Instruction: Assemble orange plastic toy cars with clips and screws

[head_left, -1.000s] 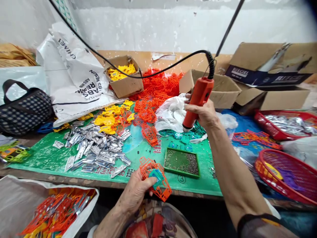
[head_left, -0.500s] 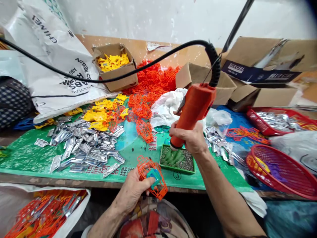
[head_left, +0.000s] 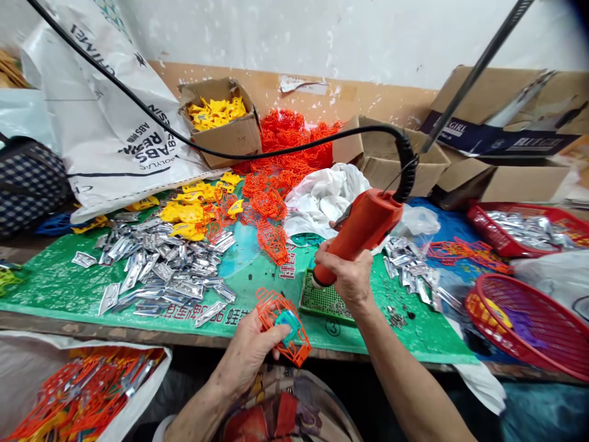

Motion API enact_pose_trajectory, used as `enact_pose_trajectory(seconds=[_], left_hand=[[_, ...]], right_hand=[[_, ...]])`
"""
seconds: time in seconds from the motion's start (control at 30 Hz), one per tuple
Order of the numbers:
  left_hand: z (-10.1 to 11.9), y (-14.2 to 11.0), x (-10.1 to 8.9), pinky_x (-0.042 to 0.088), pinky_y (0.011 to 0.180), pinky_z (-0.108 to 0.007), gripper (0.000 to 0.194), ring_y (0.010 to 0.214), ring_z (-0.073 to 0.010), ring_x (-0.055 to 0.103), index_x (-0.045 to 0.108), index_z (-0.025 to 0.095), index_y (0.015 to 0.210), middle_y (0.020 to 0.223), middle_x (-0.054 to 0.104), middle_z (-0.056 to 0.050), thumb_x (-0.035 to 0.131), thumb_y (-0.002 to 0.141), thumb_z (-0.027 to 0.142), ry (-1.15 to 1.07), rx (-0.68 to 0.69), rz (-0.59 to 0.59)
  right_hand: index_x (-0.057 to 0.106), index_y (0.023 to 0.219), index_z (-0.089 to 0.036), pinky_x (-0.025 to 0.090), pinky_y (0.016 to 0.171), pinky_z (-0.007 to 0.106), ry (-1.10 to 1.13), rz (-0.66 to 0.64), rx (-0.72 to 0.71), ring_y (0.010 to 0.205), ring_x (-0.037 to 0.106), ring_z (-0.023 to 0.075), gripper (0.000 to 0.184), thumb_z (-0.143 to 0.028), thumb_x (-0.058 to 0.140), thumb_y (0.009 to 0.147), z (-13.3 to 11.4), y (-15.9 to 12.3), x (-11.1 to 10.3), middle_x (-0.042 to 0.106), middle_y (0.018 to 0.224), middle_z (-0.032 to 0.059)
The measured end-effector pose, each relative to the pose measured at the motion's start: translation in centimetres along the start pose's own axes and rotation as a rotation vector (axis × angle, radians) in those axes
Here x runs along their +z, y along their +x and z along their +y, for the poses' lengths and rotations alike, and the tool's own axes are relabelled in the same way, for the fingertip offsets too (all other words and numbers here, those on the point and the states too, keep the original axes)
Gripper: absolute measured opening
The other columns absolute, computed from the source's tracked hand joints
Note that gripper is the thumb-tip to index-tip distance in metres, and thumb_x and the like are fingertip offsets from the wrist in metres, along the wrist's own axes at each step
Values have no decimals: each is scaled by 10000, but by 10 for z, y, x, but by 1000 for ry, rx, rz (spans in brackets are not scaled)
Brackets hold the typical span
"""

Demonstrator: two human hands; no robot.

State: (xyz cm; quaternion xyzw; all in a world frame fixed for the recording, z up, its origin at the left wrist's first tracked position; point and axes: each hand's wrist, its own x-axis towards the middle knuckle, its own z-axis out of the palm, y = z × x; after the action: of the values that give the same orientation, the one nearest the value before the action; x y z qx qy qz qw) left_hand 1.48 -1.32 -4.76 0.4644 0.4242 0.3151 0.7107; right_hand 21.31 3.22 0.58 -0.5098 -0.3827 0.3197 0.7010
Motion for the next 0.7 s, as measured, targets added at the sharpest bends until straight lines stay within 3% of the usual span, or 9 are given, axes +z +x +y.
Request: enact_pose_trajectory(seconds=[0.7], left_hand=[[-6, 5, -1, 387, 432, -176, 272, 517, -78, 458, 636, 144, 1040, 731, 605, 22, 673, 818, 297, 52, -19, 4]], right_hand=[[656, 589, -193, 471, 513, 297, -42, 0, -31, 497, 518, 130, 134, -232, 781, 562, 1, -5, 1, 598, 541, -37]])
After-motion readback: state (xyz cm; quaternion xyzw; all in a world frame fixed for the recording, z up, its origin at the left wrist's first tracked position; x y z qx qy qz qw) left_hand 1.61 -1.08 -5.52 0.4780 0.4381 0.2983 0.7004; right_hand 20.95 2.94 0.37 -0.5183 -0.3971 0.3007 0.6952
